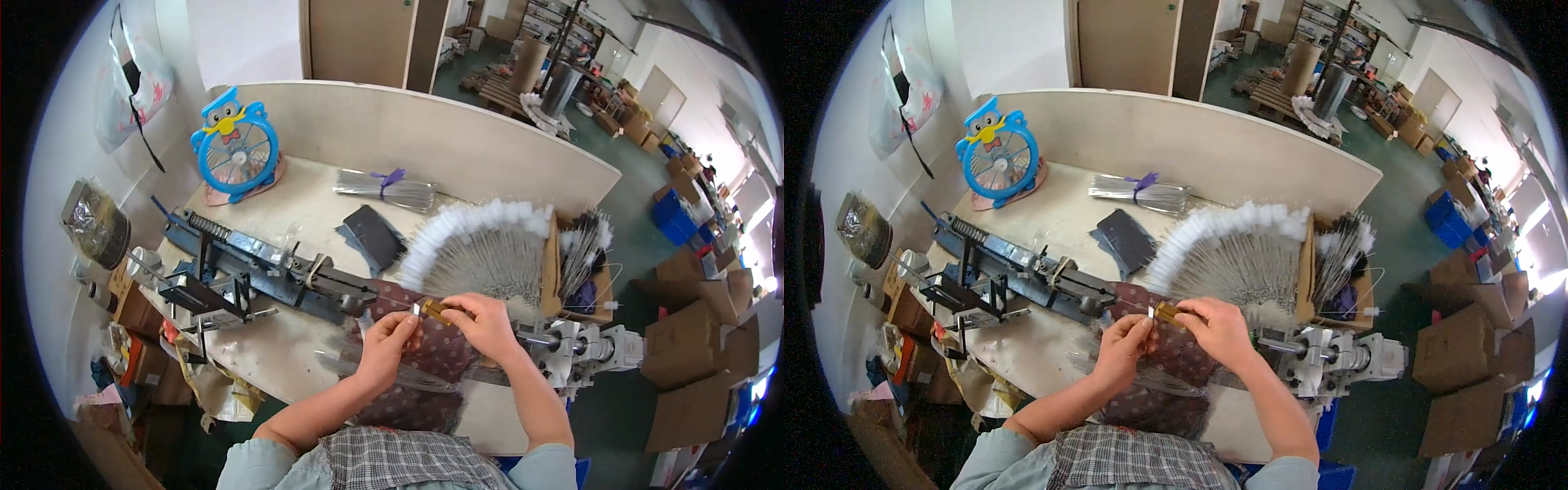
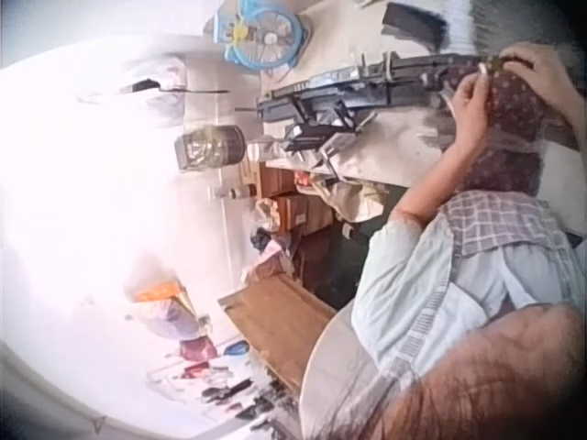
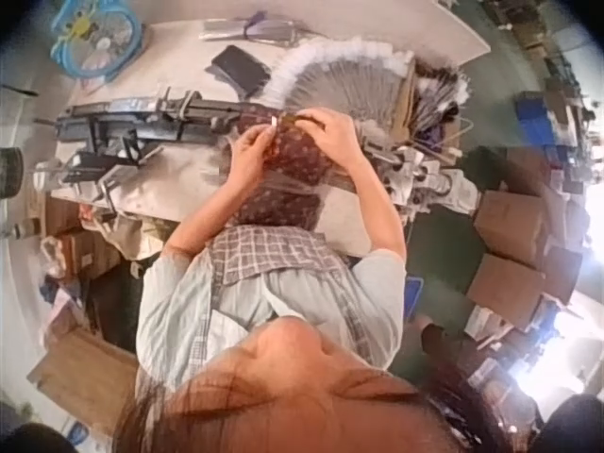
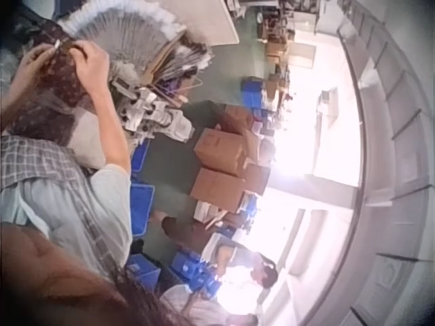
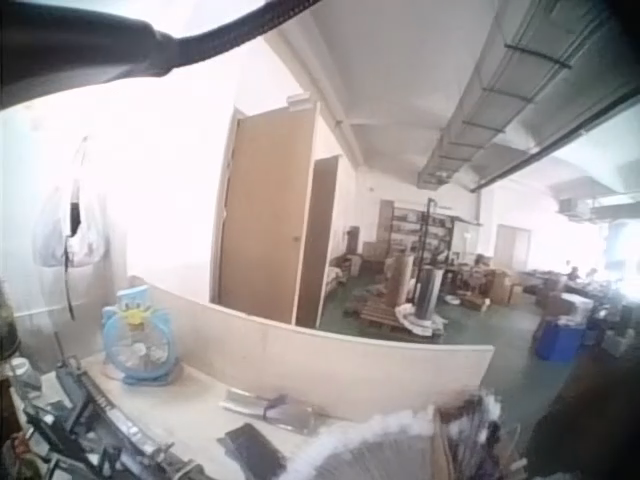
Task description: Manually assemble and secure components using a bench-mounted fixture and small tools.
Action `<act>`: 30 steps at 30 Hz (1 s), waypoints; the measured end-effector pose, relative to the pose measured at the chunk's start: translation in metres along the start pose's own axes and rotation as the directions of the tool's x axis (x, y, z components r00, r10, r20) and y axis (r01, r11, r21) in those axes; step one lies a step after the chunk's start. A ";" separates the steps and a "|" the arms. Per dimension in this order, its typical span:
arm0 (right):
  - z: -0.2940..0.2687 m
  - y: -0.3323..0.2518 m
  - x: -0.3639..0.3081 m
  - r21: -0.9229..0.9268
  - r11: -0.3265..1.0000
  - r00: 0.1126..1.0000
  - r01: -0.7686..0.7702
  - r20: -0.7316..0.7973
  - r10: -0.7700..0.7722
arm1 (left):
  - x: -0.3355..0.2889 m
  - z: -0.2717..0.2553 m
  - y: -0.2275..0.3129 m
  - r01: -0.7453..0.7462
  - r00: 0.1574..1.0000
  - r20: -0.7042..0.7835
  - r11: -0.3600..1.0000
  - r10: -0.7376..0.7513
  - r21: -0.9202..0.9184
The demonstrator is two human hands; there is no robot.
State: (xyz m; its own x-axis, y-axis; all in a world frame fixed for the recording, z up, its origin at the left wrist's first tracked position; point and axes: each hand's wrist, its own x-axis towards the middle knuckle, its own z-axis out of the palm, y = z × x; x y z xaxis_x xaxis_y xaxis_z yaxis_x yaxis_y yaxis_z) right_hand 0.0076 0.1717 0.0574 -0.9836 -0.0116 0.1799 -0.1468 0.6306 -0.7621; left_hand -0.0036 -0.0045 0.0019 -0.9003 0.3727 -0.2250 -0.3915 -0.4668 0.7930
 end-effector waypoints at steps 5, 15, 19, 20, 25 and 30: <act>-0.010 0.007 -0.009 0.120 0.983 0.989 -0.137 0.069 0.130 | 0.011 0.006 -0.015 -0.048 0.999 0.006 0.994 0.048 0.095; -0.009 0.015 -0.008 0.252 0.963 0.990 -0.092 0.124 0.062 | 0.013 0.008 -0.012 -0.072 0.991 -0.105 0.987 0.087 0.140; 0.007 -0.007 0.011 -0.229 0.949 0.969 0.215 -0.068 -0.236 | 0.008 -0.005 -0.002 -0.090 0.976 -0.199 0.996 0.090 0.005; 0.015 -0.010 0.019 -0.296 0.922 0.949 0.250 -0.113 -0.294 | 0.007 -0.007 -0.001 -0.090 0.976 -0.200 0.996 0.089 0.004; 0.049 -0.008 0.035 -0.303 0.922 0.966 0.242 -0.010 -0.257 | 0.006 -0.007 0.003 0.054 0.982 -0.174 0.994 -0.070 -0.097; 0.036 -0.015 0.034 -0.165 0.984 0.996 0.064 0.079 -0.051 | 0.006 -0.009 0.008 0.048 0.984 -0.168 0.999 -0.051 -0.021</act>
State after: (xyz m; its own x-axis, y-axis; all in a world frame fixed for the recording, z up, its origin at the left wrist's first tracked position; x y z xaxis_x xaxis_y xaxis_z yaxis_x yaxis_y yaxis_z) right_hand -0.0272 0.1337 0.0523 -0.9800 -0.1053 0.1689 -0.1900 0.7481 -0.6358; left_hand -0.0135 -0.0129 0.0019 -0.8984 0.2558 -0.3569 -0.4380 -0.4651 0.7693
